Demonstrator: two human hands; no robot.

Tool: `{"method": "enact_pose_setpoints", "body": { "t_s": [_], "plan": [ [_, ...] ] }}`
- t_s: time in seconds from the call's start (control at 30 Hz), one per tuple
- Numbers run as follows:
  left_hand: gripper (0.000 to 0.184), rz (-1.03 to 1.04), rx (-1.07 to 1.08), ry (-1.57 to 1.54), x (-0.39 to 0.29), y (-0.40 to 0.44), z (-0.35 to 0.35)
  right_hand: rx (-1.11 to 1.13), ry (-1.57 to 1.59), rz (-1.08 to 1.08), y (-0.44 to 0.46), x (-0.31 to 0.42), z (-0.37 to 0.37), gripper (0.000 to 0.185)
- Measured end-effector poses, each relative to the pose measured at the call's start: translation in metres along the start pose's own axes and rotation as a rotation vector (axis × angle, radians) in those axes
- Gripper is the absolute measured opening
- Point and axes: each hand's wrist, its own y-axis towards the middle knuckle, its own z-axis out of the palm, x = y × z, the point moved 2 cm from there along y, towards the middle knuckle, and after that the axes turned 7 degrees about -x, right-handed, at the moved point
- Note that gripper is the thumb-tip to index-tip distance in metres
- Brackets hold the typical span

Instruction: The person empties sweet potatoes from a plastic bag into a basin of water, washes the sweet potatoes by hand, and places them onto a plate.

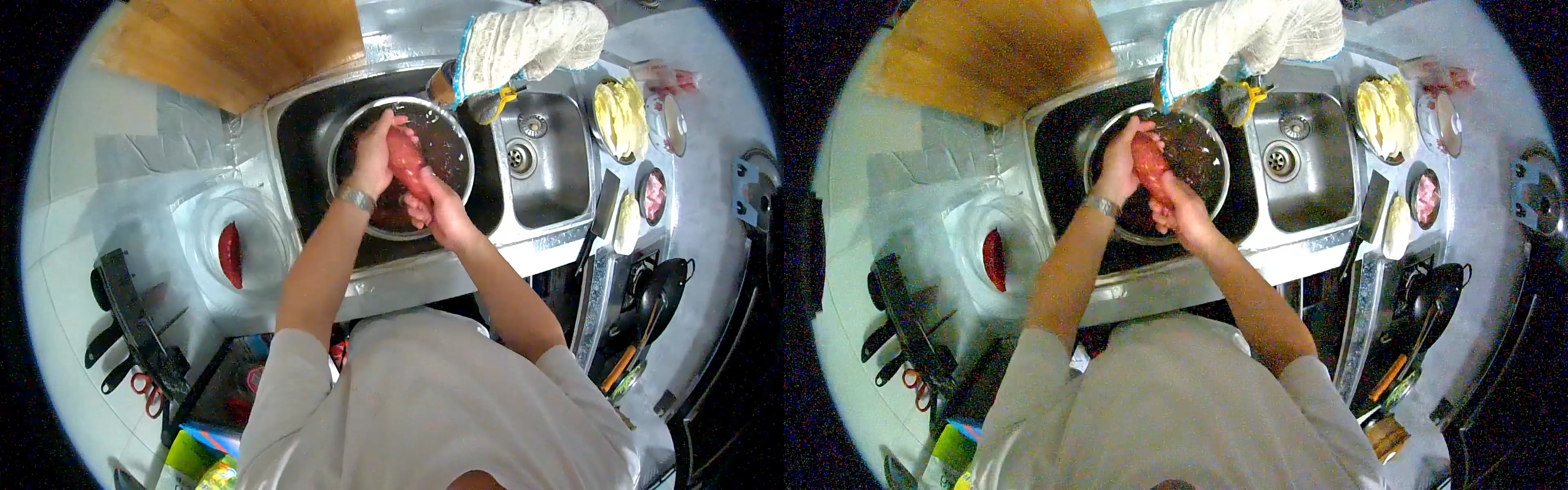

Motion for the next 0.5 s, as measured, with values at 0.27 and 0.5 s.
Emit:
{"method": "enact_pose_setpoints", "body": {
  "t_s": [0.27, 0.5],
  "plan": [
    [0.068, 0.384, -0.151, 0.219, 0.036, -0.069, 0.04, -0.145, 0.024, -0.005, 0.01, 0.006, -0.014, 0.046],
    [0.04, 0.251, -0.116, 0.092, 0.022, -0.062, 0.037, -0.349, -1.144, -0.867, -0.022, 0.015, -0.014, 0.055]
  ]
}}
